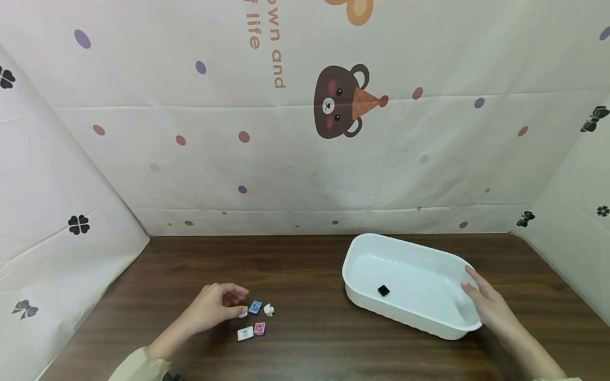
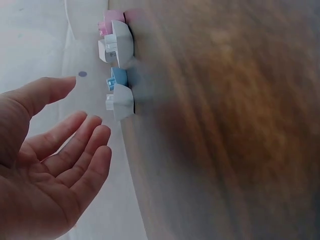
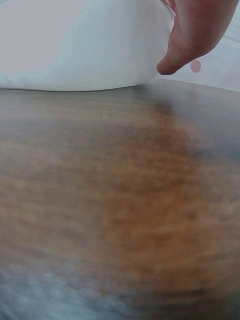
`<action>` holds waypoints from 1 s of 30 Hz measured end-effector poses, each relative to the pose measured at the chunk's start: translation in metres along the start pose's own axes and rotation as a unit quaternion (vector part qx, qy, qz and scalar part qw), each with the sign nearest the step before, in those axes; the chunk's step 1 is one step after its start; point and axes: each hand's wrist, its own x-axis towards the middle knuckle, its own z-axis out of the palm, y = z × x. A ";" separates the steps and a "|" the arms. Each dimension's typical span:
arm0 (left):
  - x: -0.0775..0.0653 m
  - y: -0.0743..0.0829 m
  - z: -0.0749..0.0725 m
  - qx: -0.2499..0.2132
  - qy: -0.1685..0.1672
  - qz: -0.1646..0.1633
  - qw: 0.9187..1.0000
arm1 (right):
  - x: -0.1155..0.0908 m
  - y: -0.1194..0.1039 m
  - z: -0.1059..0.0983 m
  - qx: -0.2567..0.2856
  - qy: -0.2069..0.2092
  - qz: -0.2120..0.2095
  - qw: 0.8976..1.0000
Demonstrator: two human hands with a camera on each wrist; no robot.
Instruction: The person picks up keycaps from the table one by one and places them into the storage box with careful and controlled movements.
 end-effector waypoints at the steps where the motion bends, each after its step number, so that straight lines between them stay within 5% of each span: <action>1: 0.000 -0.001 0.000 0.001 -0.003 -0.002 1.000 | 0.000 0.000 0.000 0.001 0.000 0.001 1.000; 17: -0.002 -0.003 0.001 0.016 -0.051 -0.026 0.998 | 0.001 -0.002 0.001 0.005 0.007 0.020 1.000; 30: -0.001 -0.003 0.003 0.026 -0.051 -0.021 0.998 | 0.001 -0.002 0.000 0.000 0.005 0.024 1.000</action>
